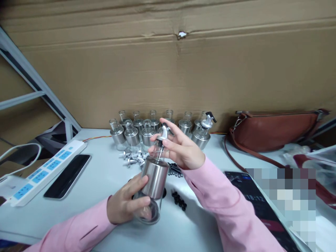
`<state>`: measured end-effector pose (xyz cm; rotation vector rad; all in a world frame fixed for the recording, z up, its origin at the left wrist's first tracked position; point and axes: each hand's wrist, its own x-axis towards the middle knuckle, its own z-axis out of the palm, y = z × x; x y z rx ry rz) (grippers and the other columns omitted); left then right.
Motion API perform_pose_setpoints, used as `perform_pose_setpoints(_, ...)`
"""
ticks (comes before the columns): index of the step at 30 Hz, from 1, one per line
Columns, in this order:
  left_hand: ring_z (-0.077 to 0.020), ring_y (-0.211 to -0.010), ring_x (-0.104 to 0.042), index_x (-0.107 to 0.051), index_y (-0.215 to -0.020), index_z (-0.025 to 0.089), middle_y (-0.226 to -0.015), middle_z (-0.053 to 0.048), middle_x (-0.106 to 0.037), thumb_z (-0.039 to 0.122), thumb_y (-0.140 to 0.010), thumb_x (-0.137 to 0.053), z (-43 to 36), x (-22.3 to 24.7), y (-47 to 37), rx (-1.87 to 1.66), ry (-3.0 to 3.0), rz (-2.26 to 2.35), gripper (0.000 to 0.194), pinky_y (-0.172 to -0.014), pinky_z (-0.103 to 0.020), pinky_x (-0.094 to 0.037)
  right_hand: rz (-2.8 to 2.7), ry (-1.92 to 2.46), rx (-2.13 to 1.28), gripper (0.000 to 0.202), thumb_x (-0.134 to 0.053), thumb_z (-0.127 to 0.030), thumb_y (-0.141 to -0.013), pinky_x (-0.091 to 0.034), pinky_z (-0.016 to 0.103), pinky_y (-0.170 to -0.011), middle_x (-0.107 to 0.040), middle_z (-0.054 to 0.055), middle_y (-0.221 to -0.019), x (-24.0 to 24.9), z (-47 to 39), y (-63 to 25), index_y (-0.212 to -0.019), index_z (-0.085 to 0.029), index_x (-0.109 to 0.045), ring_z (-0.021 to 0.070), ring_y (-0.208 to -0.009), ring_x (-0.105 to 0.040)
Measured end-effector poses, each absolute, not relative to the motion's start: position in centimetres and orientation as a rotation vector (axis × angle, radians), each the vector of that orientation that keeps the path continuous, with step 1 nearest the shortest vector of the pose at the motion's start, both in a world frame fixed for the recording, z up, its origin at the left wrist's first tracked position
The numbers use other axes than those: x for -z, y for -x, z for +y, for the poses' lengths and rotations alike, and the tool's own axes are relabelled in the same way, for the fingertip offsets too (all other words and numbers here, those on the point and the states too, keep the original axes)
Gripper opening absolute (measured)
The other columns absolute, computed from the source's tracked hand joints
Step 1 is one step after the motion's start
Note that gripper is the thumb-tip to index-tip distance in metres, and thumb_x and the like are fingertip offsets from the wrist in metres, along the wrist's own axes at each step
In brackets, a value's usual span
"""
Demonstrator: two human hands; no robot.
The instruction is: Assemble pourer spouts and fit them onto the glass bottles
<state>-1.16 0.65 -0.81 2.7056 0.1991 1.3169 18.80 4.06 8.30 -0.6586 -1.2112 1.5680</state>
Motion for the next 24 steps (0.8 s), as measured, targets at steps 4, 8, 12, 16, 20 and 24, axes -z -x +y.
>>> perform_pose_setpoints(4, -0.0268, -0.129, -0.031, -0.014, -0.137, 0.022, -0.142, -0.018, -0.021, 0.048, -0.089, -0.037, 0.4, 1.3, 1.3, -1.26, -2.473, 0.431, 0.059, -0.103, -0.045, -0.034, -1.346, 0.734, -1.089, 0.052, -0.064, -0.03, -0.075, -0.054, 0.04, -0.073, -0.059, 0.001, -0.096, -9.4, 3.5, -20.6, -0.12, -0.035, -0.039, 0.0177, -0.076, -0.066)
perform_pose_setpoints(8, -0.0246, -0.118, -0.045, -0.026, -0.131, 0.019, -0.124, -0.017, -0.045, 0.049, -0.09, -0.037, 0.2, 1.3, 1.4, -1.272, -2.511, 0.477, 0.051, -0.106, -0.05, -0.021, -1.395, 0.89, -0.621, 0.047, -0.063, -0.025, -0.075, -0.051, 0.041, -0.082, -0.058, 0.002, -0.096, -9.1, 4.4, -22.5, -0.118, -0.03, -0.044, 0.018, -0.081, -0.065)
perform_pose_setpoints(12, -0.019, -0.099, -0.054, -0.038, -0.12, 0.018, -0.104, -0.01, -0.057, 0.046, -0.092, -0.033, 0.0, 0.8, 1.3, -1.27, -2.524, 0.513, 0.04, -0.105, -0.045, -0.016, -1.407, 1.035, -0.478, 0.044, -0.061, -0.022, -0.074, -0.048, 0.044, -0.084, -0.057, 0.006, -0.096, -7.2, 6.7, -23.8, -0.114, -0.023, -0.045, 0.0208, -0.084, -0.065)
perform_pose_setpoints(16, -0.0163, -0.082, -0.056, -0.05, -0.106, 0.017, -0.087, -0.004, -0.06, 0.045, -0.094, -0.031, 0.0, 0.5, 1.2, -1.281, -2.437, 0.634, 0.036, -0.099, -0.043, -0.018, -1.454, 1.06, -0.433, 0.038, -0.059, -0.024, -0.074, -0.047, 0.044, -0.085, -0.057, 0.007, -0.099, -5.0, 8.8, -24.4, -0.11, -0.022, -0.045, 0.0224, -0.088, -0.064)
perform_pose_setpoints(20, -0.0132, -0.059, -0.047, -0.064, -0.075, 0.017, -0.056, 0.001, -0.048, 0.042, -0.095, -0.029, 0.2, 0.5, 1.2, -1.289, -2.217, 0.838, 0.047, -0.071, -0.031, -0.033, -1.548, 1.087, -0.393, 0.039, -0.056, -0.025, -0.076, -0.048, 0.042, -0.084, -0.058, 0.008, -0.102, -3.5, 9.8, -24.5, -0.113, -0.021, -0.042, 0.0224, -0.092, -0.063)
perform_pose_setpoints(24, -0.0125, -0.05, -0.044, -0.065, -0.057, 0.017, -0.046, 0.001, -0.048, 0.044, -0.094, -0.032, 0.5, 0.5, 1.2, -1.253, -1.966, 0.998, 0.056, -0.063, -0.029, -0.034, -1.588, 1.122, -0.352, 0.047, -0.051, -0.024, -0.08, -0.047, 0.041, -0.087, -0.057, 0.012, -0.112, -2.8, 10.2, -24.7, -0.125, -0.02, -0.036, 0.0224, -0.098, -0.061)
